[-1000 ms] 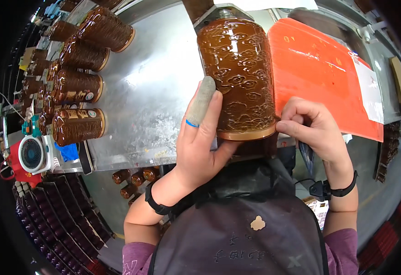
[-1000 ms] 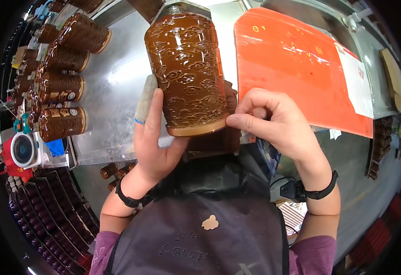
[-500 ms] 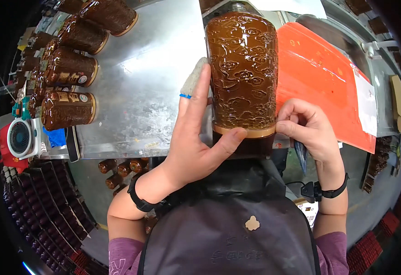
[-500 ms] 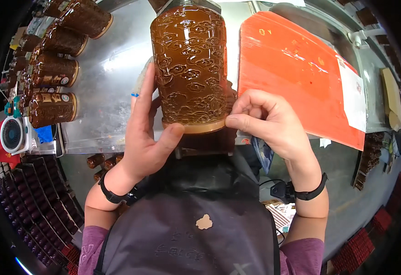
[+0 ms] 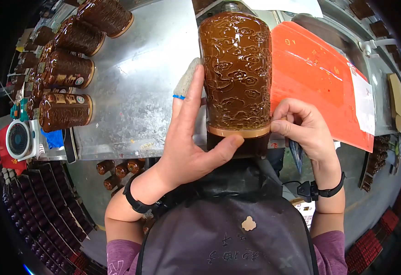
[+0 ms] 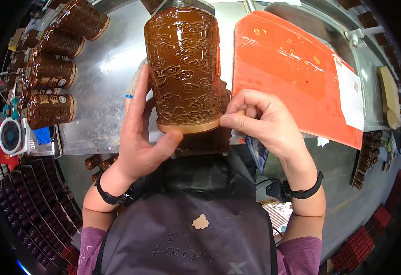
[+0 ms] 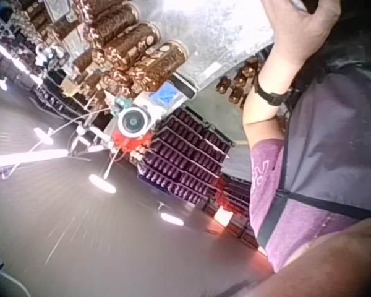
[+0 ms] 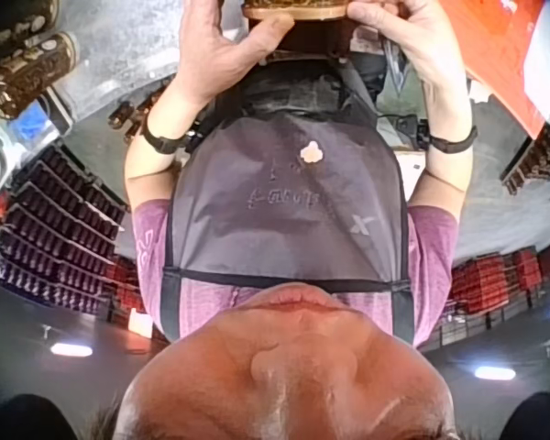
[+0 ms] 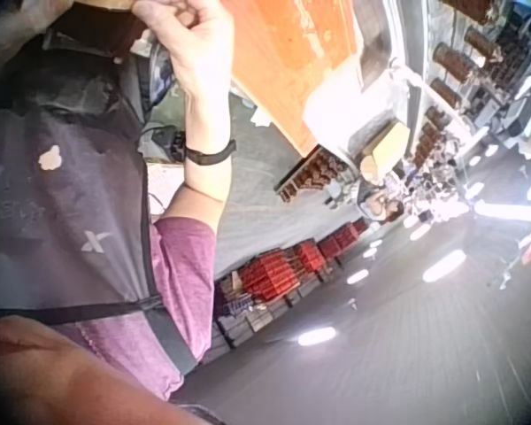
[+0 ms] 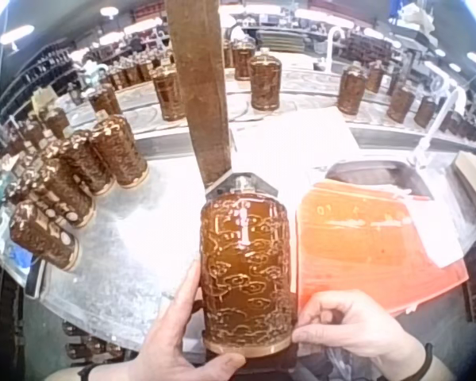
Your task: Manually applying decorative labels and stickers to ceramic liquor bottles.
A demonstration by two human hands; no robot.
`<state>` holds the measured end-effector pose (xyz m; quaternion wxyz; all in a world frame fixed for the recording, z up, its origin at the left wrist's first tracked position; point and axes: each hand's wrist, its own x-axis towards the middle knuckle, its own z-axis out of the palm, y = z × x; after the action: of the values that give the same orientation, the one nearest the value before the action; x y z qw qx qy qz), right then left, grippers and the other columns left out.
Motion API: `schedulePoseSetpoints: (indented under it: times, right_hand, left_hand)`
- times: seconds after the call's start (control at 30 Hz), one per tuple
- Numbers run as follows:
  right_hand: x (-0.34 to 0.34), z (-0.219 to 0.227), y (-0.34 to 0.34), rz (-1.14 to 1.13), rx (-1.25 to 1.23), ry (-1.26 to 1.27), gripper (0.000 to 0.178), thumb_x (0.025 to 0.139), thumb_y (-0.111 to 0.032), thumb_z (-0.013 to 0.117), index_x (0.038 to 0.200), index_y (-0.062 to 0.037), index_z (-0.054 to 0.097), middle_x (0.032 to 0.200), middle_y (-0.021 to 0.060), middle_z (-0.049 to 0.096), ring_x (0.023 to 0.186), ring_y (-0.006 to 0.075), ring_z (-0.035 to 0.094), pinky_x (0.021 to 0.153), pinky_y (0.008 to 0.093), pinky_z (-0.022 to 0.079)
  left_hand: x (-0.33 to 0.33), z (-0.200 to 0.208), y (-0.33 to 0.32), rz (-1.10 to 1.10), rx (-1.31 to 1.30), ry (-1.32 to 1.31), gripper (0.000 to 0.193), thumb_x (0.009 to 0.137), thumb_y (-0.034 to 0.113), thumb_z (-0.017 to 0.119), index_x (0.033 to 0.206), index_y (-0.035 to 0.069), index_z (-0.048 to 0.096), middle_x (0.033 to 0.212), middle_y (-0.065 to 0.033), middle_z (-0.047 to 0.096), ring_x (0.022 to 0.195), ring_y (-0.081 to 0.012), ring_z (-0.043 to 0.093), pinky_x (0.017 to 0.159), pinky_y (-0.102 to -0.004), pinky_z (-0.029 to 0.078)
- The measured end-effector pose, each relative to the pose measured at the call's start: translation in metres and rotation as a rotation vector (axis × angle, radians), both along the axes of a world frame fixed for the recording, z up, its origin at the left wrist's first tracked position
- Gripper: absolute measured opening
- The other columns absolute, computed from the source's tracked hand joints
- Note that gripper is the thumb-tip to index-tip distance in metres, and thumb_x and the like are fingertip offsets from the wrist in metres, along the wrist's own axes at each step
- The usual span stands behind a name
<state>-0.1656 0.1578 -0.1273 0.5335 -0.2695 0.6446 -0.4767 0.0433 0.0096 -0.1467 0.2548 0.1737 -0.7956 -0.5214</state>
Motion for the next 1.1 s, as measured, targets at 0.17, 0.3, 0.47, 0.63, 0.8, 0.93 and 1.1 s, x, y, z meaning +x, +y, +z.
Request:
schedulePoseSetpoints:
  times: [0.17,0.3,0.47,0.63,0.8,0.93,1.1]
  right_hand:
    - [0.003,0.021,0.004,-0.041,0.018,0.06,0.008,0.084,-0.005,0.075,0.083,-0.002,0.068,0.062,-0.0074,0.051,0.056,0.0007,0.042,0.053,0.0203,0.031]
    - [0.011,0.058,0.016,-0.096,-0.081,0.117,0.008,0.079,0.0,0.075,0.081,-0.0003,0.067,0.077,-0.0002,0.058,0.063,0.0038,0.047,0.057,0.0214,0.033]
    - [0.026,0.083,0.016,-0.095,-0.139,0.241,0.011,0.073,0.001,0.078,0.078,0.0009,0.068,0.074,0.0016,0.057,0.062,0.0067,0.048,0.058,0.0233,0.034]
    - [0.03,0.088,0.016,-0.081,-0.167,0.292,0.012,0.072,0.0,0.079,0.078,0.0011,0.068,0.074,0.0016,0.057,0.063,0.0066,0.049,0.059,0.0226,0.033]
    - [0.027,0.086,0.019,-0.127,-0.113,0.238,0.01,0.077,-0.001,0.077,0.08,0.0003,0.067,0.074,0.0003,0.056,0.06,0.0051,0.048,0.055,0.0209,0.034]
    - [0.02,0.072,0.021,-0.156,-0.074,0.189,0.008,0.085,-0.003,0.073,0.084,-0.0006,0.066,0.075,-0.0019,0.055,0.059,0.002,0.047,0.05,0.018,0.037]
    - [0.01,0.053,0.021,-0.171,-0.041,0.15,0.007,0.087,-0.005,0.073,0.085,-0.002,0.066,0.07,-0.0053,0.053,0.057,0.0003,0.046,0.049,0.0175,0.038]
  left_hand:
    - [0.005,0.001,-0.006,-0.006,-0.096,-0.136,0.107,0.078,0.014,0.081,0.157,-0.002,0.011,0.157,-0.0188,0.029,0.142,-0.028,0.037,0.111,-0.0406,0.04]
    - [0.004,0.015,-0.013,-0.046,-0.218,-0.173,0.108,0.077,0.02,0.085,0.157,-0.002,0.015,0.158,-0.0186,0.028,0.142,-0.028,0.038,0.109,-0.0405,0.042]
    - [0.005,0.003,-0.015,-0.09,-0.038,0.021,0.096,0.088,0.029,0.076,0.156,-0.002,0.017,0.152,-0.0239,0.036,0.138,-0.036,0.037,0.114,-0.0419,0.031]
    - [0.006,0.002,-0.011,-0.121,-0.04,0.026,0.078,0.098,0.016,0.06,0.157,-0.003,0.011,0.161,-0.0196,0.02,0.147,-0.028,0.028,0.117,-0.045,0.031]
    - [0.006,0.005,-0.013,-0.129,-0.084,-0.013,0.08,0.097,0.015,0.061,0.157,-0.003,0.011,0.162,-0.0197,0.019,0.146,-0.0277,0.028,0.117,-0.0449,0.031]
    - [0.005,0.006,-0.012,-0.117,-0.087,-0.033,0.081,0.096,0.014,0.061,0.157,-0.003,0.01,0.161,-0.0198,0.019,0.147,-0.0275,0.028,0.116,-0.0446,0.031]
    - [0.005,0.005,-0.011,-0.11,-0.085,-0.03,0.081,0.095,0.011,0.061,0.157,-0.003,0.01,0.162,-0.0195,0.018,0.147,-0.0274,0.028,0.117,-0.0445,0.03]
